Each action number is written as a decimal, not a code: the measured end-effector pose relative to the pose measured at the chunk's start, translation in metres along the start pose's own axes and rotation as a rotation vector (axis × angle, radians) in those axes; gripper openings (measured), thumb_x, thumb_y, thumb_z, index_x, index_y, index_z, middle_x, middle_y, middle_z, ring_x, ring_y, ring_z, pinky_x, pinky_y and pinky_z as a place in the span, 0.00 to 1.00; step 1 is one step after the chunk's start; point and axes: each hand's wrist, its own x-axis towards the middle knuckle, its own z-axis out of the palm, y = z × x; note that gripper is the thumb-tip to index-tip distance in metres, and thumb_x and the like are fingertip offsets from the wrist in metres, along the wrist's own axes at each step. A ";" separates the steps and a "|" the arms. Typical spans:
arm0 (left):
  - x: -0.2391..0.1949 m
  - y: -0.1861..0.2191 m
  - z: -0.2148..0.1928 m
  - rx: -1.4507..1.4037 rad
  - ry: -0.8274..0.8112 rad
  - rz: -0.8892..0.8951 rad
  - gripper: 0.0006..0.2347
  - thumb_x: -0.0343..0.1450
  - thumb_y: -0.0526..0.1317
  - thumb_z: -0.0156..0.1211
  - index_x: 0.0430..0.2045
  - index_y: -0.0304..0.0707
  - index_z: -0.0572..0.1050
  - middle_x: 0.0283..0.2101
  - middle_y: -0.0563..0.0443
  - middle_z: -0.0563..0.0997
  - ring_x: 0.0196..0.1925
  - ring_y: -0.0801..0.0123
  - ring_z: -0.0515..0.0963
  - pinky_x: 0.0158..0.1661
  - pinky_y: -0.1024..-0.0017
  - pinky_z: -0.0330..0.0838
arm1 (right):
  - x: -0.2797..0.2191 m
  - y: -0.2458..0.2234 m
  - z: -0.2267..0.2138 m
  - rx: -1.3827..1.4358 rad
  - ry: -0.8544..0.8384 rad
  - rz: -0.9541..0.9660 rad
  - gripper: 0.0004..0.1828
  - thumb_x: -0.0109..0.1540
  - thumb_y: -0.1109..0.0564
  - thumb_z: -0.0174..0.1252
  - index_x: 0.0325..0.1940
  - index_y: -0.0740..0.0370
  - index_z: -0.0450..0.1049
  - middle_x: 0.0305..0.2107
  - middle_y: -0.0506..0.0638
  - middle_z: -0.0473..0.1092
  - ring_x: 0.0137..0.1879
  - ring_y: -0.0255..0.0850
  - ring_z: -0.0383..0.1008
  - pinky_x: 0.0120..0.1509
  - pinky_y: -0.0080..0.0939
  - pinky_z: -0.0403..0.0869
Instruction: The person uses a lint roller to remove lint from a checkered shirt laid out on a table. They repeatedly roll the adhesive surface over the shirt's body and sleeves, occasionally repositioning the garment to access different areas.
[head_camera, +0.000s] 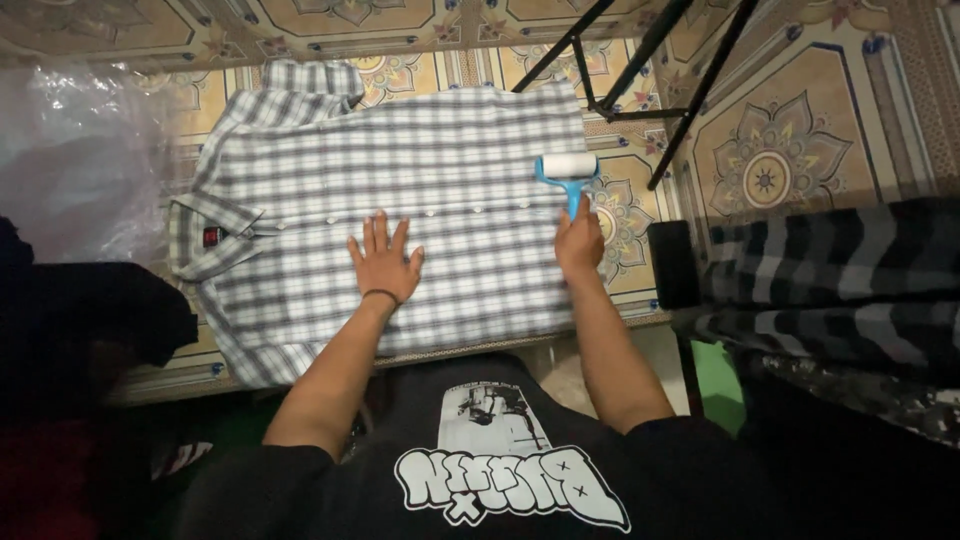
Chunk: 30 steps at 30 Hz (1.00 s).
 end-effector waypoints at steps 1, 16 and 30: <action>0.000 0.000 -0.001 -0.004 0.000 -0.005 0.29 0.77 0.64 0.28 0.75 0.61 0.51 0.80 0.46 0.41 0.82 0.53 0.35 0.72 0.41 0.25 | 0.009 0.000 0.001 -0.003 -0.002 -0.005 0.28 0.71 0.46 0.54 0.72 0.57 0.62 0.39 0.61 0.72 0.48 0.64 0.79 0.47 0.66 0.78; -0.003 0.003 -0.005 0.008 0.023 -0.010 0.29 0.77 0.64 0.29 0.74 0.61 0.53 0.80 0.45 0.43 0.82 0.53 0.37 0.72 0.40 0.27 | -0.003 0.002 -0.023 0.043 -0.175 0.052 0.26 0.69 0.47 0.52 0.71 0.55 0.63 0.47 0.66 0.74 0.56 0.65 0.77 0.57 0.67 0.75; -0.007 0.002 -0.013 -0.010 -0.007 0.018 0.29 0.78 0.63 0.28 0.75 0.59 0.50 0.80 0.44 0.41 0.81 0.52 0.36 0.72 0.41 0.26 | -0.061 -0.029 -0.045 0.179 -0.190 -0.195 0.22 0.68 0.54 0.52 0.68 0.53 0.67 0.41 0.65 0.75 0.51 0.67 0.77 0.52 0.66 0.77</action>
